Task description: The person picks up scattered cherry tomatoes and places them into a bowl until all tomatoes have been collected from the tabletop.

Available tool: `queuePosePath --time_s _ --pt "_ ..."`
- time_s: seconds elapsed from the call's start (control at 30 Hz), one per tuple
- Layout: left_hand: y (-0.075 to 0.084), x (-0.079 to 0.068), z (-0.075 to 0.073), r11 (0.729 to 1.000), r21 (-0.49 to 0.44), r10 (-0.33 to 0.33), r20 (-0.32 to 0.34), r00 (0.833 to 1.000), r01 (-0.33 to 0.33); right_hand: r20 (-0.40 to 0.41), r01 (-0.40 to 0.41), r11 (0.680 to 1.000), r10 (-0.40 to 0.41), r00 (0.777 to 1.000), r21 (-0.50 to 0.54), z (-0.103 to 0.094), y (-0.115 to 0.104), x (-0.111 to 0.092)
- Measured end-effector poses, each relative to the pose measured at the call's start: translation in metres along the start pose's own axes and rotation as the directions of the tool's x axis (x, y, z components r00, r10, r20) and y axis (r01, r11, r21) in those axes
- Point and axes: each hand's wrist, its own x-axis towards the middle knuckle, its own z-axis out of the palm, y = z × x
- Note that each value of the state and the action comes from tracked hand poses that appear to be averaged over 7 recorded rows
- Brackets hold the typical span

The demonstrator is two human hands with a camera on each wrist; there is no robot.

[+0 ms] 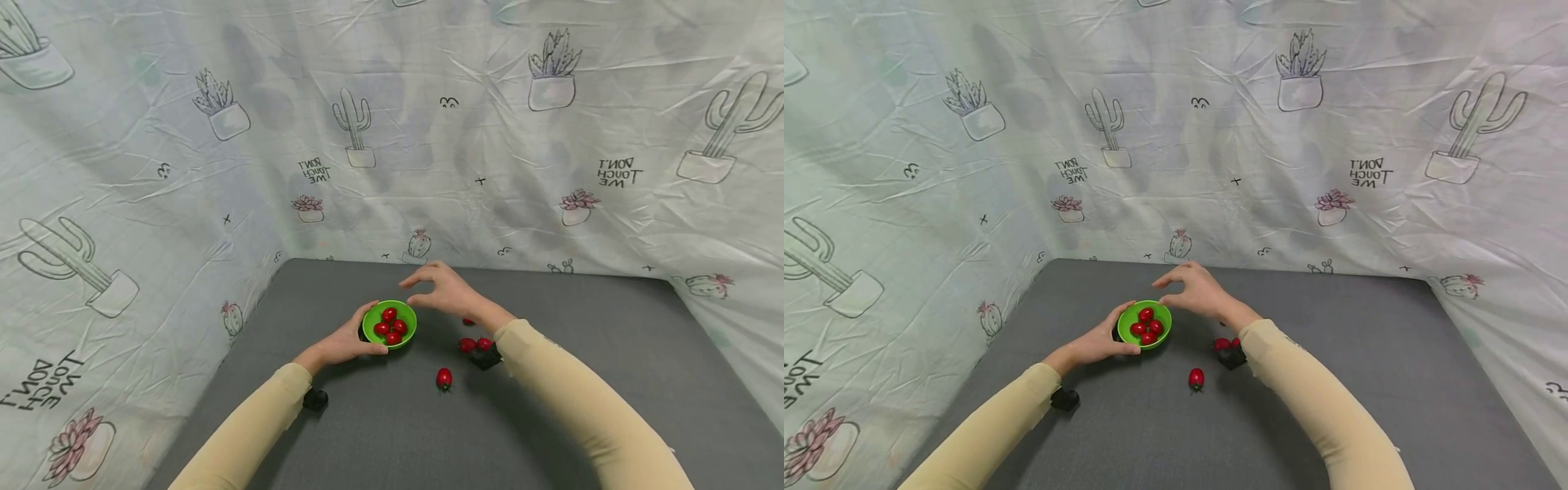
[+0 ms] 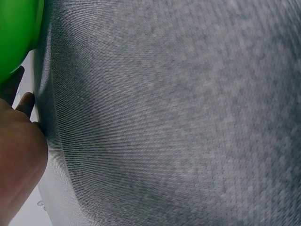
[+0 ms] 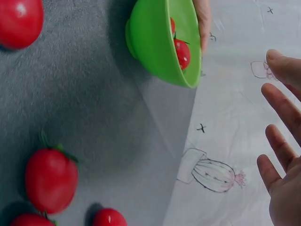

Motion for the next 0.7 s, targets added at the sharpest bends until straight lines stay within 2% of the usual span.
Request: queuePosePath --time_s 0.37,0.7 --pt "-0.003 -0.001 -0.001 0.999 0.034 -0.018 -0.023 1.000 0.019 -0.030 -0.039 0.998 0.040 0.999 0.052 -0.022 -0.004 -0.020" --pt "-0.002 -0.002 -0.002 1.000 0.026 0.005 -0.006 1.000 -0.005 -0.054 -0.072 0.997 0.073 0.996 0.027 -0.043 0.003 -0.045"
